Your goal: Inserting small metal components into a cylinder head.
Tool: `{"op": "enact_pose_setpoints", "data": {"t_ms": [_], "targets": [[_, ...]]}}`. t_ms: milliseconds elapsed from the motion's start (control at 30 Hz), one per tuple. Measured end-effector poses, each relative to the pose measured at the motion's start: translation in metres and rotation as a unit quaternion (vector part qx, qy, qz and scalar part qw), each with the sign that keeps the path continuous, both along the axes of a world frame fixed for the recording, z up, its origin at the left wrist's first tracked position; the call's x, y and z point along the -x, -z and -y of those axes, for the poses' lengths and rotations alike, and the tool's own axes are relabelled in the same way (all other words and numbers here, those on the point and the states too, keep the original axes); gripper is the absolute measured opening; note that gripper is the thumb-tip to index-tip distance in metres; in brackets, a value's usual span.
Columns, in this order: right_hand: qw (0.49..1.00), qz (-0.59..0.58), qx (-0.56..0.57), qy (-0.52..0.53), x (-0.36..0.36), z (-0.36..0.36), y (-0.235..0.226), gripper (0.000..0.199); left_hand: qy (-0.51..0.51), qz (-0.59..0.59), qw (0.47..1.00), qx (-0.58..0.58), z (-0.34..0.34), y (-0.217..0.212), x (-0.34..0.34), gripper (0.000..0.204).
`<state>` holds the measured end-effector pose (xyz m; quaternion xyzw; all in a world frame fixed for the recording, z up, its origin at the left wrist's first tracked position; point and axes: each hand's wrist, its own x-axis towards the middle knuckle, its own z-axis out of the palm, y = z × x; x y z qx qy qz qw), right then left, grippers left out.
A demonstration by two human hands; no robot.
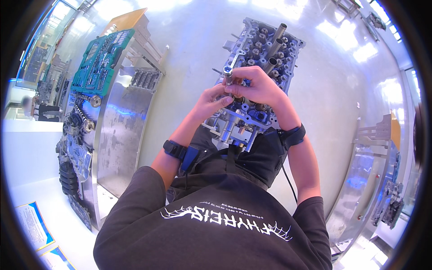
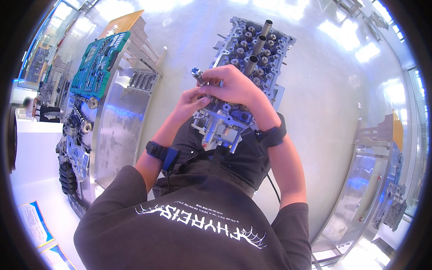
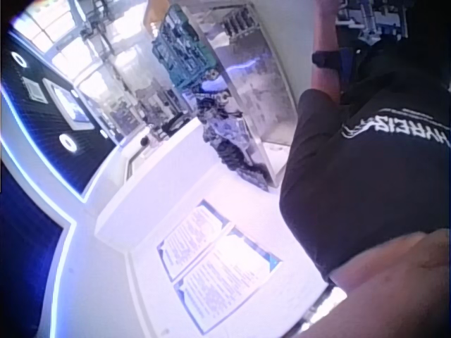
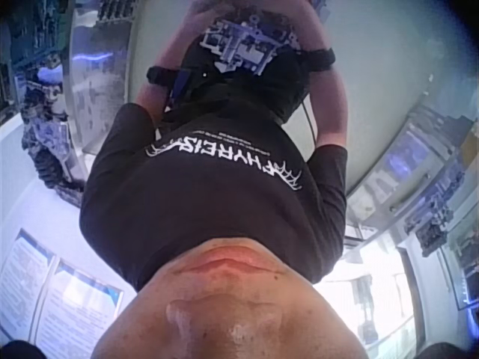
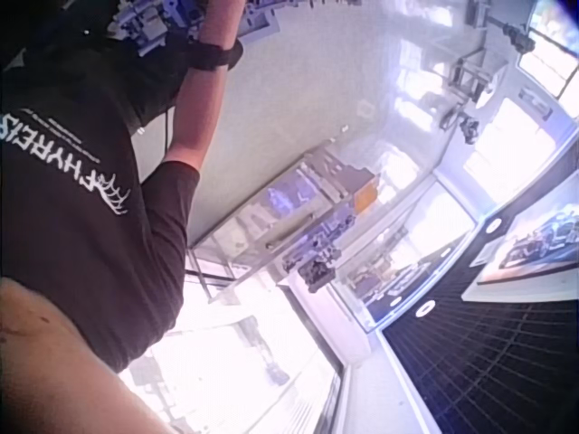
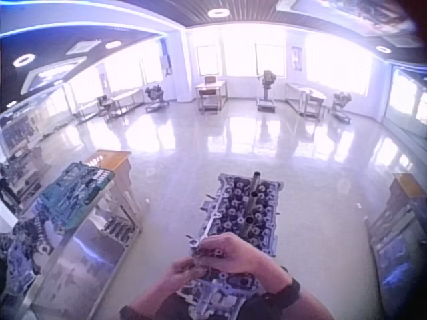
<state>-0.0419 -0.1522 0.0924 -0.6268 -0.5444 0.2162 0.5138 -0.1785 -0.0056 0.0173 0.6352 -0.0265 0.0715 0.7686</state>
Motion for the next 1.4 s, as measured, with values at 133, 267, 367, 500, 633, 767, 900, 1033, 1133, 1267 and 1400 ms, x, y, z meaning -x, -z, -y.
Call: {"op": "enact_pose_setpoints", "data": {"t_ms": [133, 267, 367, 500, 633, 767, 900, 1033, 1133, 1267, 1400], "targets": [[0.998, 0.047, 0.030, 0.038, 0.004, 0.001, -0.010, 0.020, -0.029, -0.011, 0.997, -0.067, -0.003, 0.008, -0.002, 0.031], [0.996, 0.047, 0.056, 0.049, 0.005, 0.001, -0.012, 0.023, -0.034, -0.023, 0.997, -0.067, -0.001, 0.007, -0.003, 0.025], [0.997, 0.058, 0.031, 0.032, 0.004, 0.001, -0.008, 0.020, -0.045, -0.015, 0.999, -0.017, 0.005, 0.002, -0.003, 0.019], [1.000, -0.013, -0.023, 0.004, 0.000, 0.003, -0.004, 0.015, 0.001, 0.016, 1.000, 0.002, -0.001, 0.008, -0.006, 0.014], [0.999, -0.038, -0.017, -0.006, -0.001, 0.006, -0.003, 0.017, 0.012, 0.003, 0.999, -0.035, -0.001, 0.005, -0.006, 0.012], [0.999, -0.032, 0.002, 0.002, 0.001, 0.005, -0.005, 0.018, 0.015, 0.016, 1.000, -0.018, 0.000, 0.006, -0.006, 0.021], [0.999, -0.040, 0.019, -0.008, 0.001, 0.004, -0.005, 0.018, 0.011, 0.002, 1.000, -0.005, 0.000, 0.003, -0.005, 0.022], [0.999, -0.042, -0.007, -0.024, -0.002, 0.005, -0.006, 0.017, 0.043, 0.015, 0.999, 0.001, -0.002, 0.001, -0.006, 0.016], [1.000, -0.029, -0.001, -0.008, 0.001, 0.003, -0.004, 0.016, 0.036, 0.009, 0.999, -0.010, -0.003, -0.002, -0.004, 0.017], [0.999, -0.040, 0.024, 0.009, -0.001, 0.005, 0.001, 0.017, 0.020, -0.040, 0.999, 0.005, 0.000, -0.013, -0.002, 0.015], [0.999, 0.020, -0.021, 0.023, 0.001, 0.002, -0.002, 0.024, -0.029, -0.035, 0.998, 0.033, -0.001, 0.000, -0.004, 0.024]]}}
